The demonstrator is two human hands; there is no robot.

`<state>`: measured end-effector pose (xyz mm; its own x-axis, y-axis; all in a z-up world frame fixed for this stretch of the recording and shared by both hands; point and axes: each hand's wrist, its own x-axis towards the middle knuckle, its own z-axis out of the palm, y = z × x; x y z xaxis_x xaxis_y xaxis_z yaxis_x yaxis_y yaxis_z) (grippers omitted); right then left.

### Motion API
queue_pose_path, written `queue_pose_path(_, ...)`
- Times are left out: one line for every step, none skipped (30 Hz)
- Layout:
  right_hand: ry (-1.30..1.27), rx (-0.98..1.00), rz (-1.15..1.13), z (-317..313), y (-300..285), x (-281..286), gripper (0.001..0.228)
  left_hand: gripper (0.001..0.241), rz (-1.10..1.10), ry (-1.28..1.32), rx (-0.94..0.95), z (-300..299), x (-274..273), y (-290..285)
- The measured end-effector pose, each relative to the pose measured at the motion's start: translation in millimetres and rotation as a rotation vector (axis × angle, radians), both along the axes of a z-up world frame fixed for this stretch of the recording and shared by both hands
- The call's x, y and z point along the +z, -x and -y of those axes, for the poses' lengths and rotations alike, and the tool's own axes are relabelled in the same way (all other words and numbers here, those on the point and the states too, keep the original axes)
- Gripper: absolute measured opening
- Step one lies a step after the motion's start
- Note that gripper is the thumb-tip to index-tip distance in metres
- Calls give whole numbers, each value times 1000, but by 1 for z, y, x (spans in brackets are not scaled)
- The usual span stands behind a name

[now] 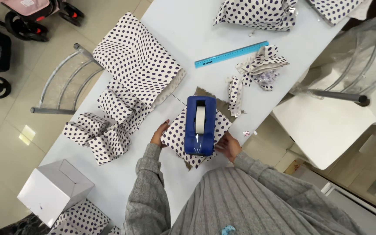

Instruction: The person wraps white boxes using polka-dot patterned paper and tape, folding the edges and securing them with adhesive tape from a dispenser.

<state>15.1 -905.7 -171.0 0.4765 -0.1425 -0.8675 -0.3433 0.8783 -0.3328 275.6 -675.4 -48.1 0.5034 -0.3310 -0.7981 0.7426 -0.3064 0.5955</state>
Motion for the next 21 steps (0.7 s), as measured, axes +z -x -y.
queue_pose_path(-16, 6, -6, 6, -11, 25, 81, 89, -6, -16, 6, 0, -20, -3)
queue_pose_path(-30, -12, -44, 10, -18, 51, 79, 79, -34, 54, 95, -2, -41, -2)
queue_pose_path(-44, -28, -82, 13, -25, 76, 79, 69, -60, 123, 185, -6, -61, -1)
queue_pose_path(-46, -27, -85, 22, -38, 102, 79, 69, -62, 121, 187, -6, -65, -1)
queue_pose_path(-72, -37, -203, 29, -50, 129, 71, 61, -81, 138, 237, -7, -69, 0)
queue_pose_path(-103, -33, -328, 32, -59, 156, 64, 54, -104, 148, 302, -16, -70, 10)
queue_pose_path(-109, -18, -338, 36, -57, 144, 64, 54, -110, 139, 317, -18, -83, 15)
queue_pose_path(-37, 6, -319, 42, -57, 130, 71, 46, -78, 140, 300, -19, -97, 18)
queue_pose_path(34, 29, -299, 46, -57, 116, 77, 40, -45, 140, 283, -21, -111, 20)
queue_pose_path(32, 43, -300, 59, -61, 109, 77, 40, -46, 136, 297, -12, -112, 30)
queue_pose_path(134, 107, -269, 71, -65, 102, 85, 42, -31, 121, 343, -4, -114, 39)
queue_pose_path(237, 170, -235, 83, -69, 95, 94, 43, -16, 107, 387, 6, -116, 48)
queue_pose_path(236, 181, -235, 96, -83, 119, 94, 43, -17, 105, 398, 17, -122, 55)
queue_pose_path(353, 288, -237, 108, -98, 144, 88, 48, 12, 94, 391, 27, -128, 63)
queue_pose_path(469, 395, -236, 118, -113, 169, 83, 53, 41, 82, 384, 36, -133, 72)
queue_pose_path(472, 415, -226, 141, -111, 145, 83, 53, 47, 82, 405, 51, -125, 81)
queue_pose_path(829, 753, -54, 164, -110, 123, 67, 53, 134, -16, 304, 65, -116, 89)
queue_pose_path(1181, 1086, 145, 187, -111, 100, 52, 53, 219, -114, 205, 79, -108, 97)
queue_pose_path(1185, 1104, 163, 190, -117, 108, 52, 53, 223, -116, 228, 88, -93, 95)
queue_pose_path(914, 828, 19, 194, -124, 116, 65, 53, 342, -266, 67, 99, -78, 93)
queue_pose_path(636, 556, -117, 197, -131, 125, 78, 53, 456, -419, -97, 109, -63, 91)
